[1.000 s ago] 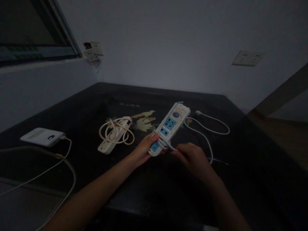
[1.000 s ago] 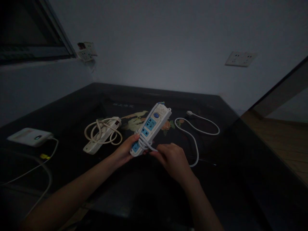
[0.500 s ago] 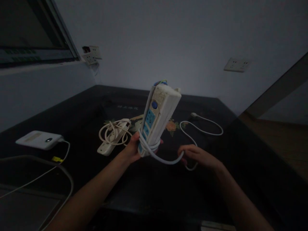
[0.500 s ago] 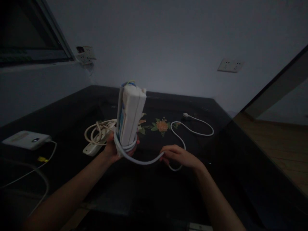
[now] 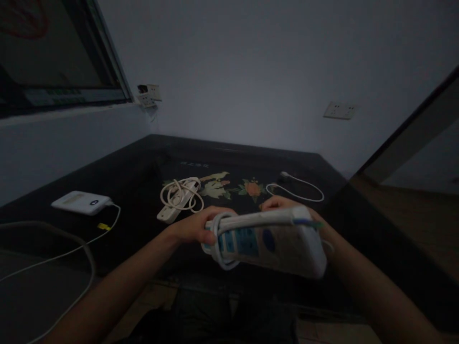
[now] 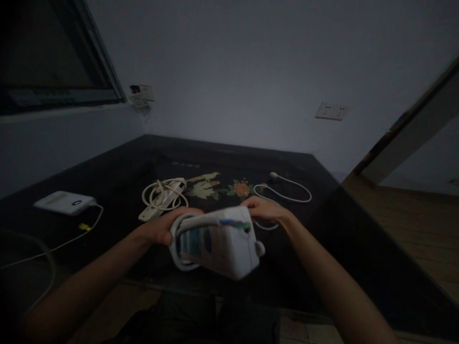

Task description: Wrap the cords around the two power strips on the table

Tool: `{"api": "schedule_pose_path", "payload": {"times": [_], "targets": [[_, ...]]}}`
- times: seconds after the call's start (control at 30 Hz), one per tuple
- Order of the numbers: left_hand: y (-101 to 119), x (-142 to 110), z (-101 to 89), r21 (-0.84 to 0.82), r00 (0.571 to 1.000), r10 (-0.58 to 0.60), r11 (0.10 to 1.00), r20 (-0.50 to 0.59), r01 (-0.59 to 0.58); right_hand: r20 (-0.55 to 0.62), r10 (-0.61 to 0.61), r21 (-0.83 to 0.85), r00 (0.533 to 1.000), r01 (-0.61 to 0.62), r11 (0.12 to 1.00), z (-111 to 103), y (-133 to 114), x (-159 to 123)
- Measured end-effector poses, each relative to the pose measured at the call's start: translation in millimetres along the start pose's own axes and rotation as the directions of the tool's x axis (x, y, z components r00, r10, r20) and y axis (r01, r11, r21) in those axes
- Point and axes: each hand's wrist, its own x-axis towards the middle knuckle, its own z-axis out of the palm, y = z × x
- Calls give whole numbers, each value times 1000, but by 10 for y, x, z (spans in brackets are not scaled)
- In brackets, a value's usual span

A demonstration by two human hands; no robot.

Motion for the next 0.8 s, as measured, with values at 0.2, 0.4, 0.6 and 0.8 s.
{"api": "schedule_pose_path", "payload": {"times": [0.2, 0.4, 0.6, 0.8], "targets": [[65, -133, -24, 319, 986, -113, 945, 125, 68, 558, -94, 21, 824, 99, 995, -346, -548, 298], [-77, -202, -21, 357, 992, -100, 932, 76, 67, 470, -162, -160, 868, 264, 951, -370, -845, 345], [-41, -117, 171, 461, 979, -139, 886, 149, 56, 453, -184, -401, 872, 383, 832, -110, -1002, 350], [-29, -79, 321, 493, 985, -128, 868, 114, 56, 383, -162, -503, 910, 352, 789, 59, -971, 353]]}}
